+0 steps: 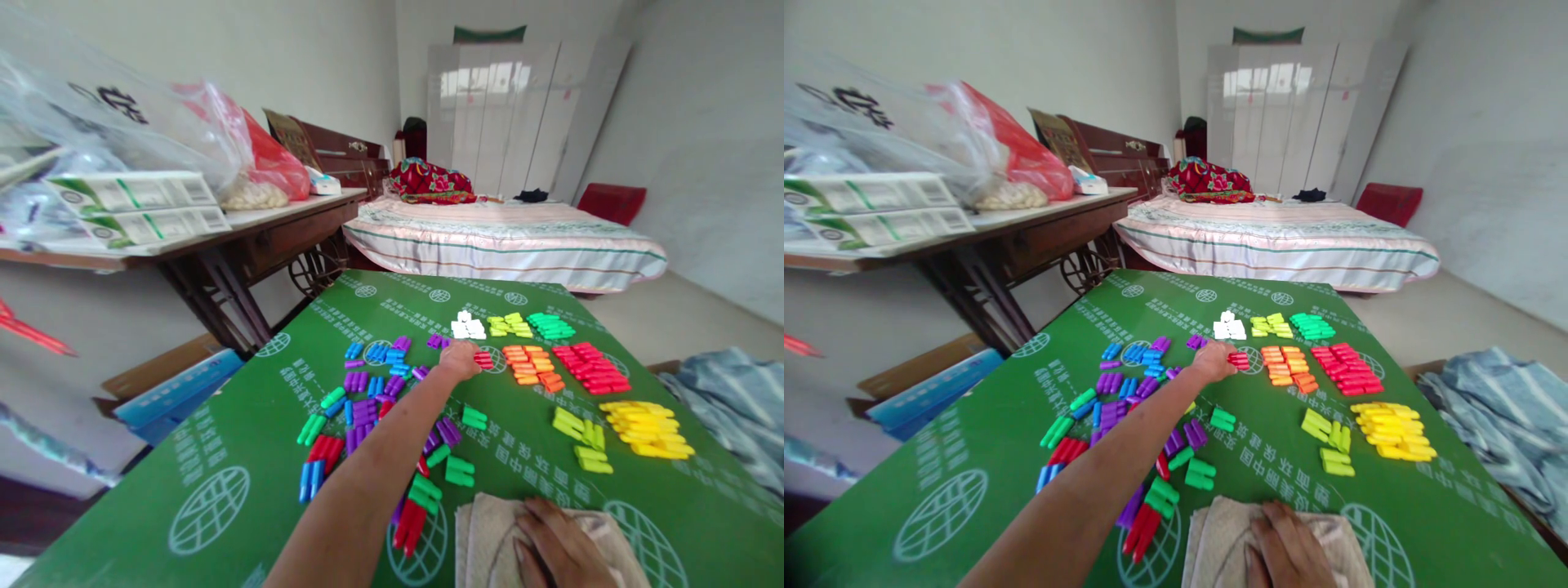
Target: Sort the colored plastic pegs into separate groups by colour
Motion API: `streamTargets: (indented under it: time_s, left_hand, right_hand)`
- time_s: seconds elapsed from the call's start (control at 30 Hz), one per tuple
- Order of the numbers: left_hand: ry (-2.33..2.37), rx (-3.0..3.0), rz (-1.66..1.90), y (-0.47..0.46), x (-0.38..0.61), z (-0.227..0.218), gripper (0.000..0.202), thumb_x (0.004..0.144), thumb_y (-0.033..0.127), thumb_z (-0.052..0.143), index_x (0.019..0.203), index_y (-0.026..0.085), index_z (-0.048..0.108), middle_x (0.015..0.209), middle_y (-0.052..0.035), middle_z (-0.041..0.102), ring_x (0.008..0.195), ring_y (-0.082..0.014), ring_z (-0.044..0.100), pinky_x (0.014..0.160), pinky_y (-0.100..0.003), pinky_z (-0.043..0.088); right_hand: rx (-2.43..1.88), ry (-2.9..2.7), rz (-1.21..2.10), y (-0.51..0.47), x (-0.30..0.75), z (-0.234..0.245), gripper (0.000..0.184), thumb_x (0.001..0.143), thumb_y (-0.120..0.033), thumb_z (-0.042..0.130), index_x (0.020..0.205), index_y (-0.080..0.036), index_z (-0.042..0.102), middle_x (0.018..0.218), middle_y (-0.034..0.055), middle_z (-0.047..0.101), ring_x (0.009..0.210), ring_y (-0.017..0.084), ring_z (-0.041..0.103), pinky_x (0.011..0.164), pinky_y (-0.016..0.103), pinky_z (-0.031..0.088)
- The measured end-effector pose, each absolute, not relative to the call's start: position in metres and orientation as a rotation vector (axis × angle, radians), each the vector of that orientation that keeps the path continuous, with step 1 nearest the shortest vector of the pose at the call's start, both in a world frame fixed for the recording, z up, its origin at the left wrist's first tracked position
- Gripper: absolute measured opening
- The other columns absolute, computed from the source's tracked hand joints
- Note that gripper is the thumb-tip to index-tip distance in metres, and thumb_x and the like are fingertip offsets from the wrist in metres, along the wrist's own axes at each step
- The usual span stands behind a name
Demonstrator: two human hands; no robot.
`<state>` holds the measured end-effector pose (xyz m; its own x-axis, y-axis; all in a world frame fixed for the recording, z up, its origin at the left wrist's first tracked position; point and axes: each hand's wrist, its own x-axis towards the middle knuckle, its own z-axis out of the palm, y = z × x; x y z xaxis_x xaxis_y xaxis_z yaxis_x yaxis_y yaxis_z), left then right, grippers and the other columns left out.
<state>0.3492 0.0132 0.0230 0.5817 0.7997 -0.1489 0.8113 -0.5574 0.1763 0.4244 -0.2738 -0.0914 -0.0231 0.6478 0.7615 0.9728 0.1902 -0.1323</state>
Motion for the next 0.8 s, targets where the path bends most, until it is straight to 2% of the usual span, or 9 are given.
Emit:
streamTargets:
  time_s: [0.2,0.5,0.67,0.8]
  left_hand:
    - [1.3,2.598,-0.003,0.011,0.343,0.02,0.028,0.074,0.038,0.066,0.099,0.026,0.066,0.104,-0.0032,0.069,0.099,-0.0198,0.064,0.084,-0.029,0.052]
    - [1.284,2.621,0.212,0.014,0.311,0.028,0.031,0.074,0.029,0.064,0.104,0.024,0.067,0.113,-0.003,0.068,0.102,-0.0182,0.063,0.09,-0.026,0.049]
    - [1.36,2.585,0.322,0.018,0.261,0.042,0.036,0.079,0.03,0.058,0.114,0.023,0.065,0.116,-0.003,0.069,0.105,-0.0169,0.063,0.093,-0.025,0.047]
    - [1.44,2.558,0.365,0.008,0.205,0.047,0.032,0.08,0.032,0.057,0.107,0.022,0.068,0.108,-0.0025,0.072,0.1,-0.0171,0.065,0.09,-0.024,0.048]
  right_hand:
    - [-1.413,-1.926,-0.72,-0.271,0.437,-0.088,0.02,0.088,-0.035,0.054,0.093,-0.022,0.068,0.095,0.0064,0.073,0.083,0.019,0.071,0.071,0.028,0.057]
    - [-1.443,-2.02,-0.636,-0.273,0.441,-0.082,0.023,0.084,-0.034,0.059,0.099,-0.019,0.068,0.101,0.009,0.072,0.088,0.021,0.07,0.074,0.028,0.059]
    - [-1.518,-1.932,-0.554,-0.278,0.428,-0.066,0.025,0.09,-0.036,0.05,0.098,-0.019,0.067,0.102,0.0093,0.072,0.089,0.022,0.069,0.077,0.033,0.058]
    - [-1.522,-1.904,-0.543,-0.28,0.421,-0.057,0.028,0.093,-0.036,0.044,0.098,-0.019,0.065,0.099,0.0088,0.072,0.088,0.022,0.069,0.077,0.035,0.056]
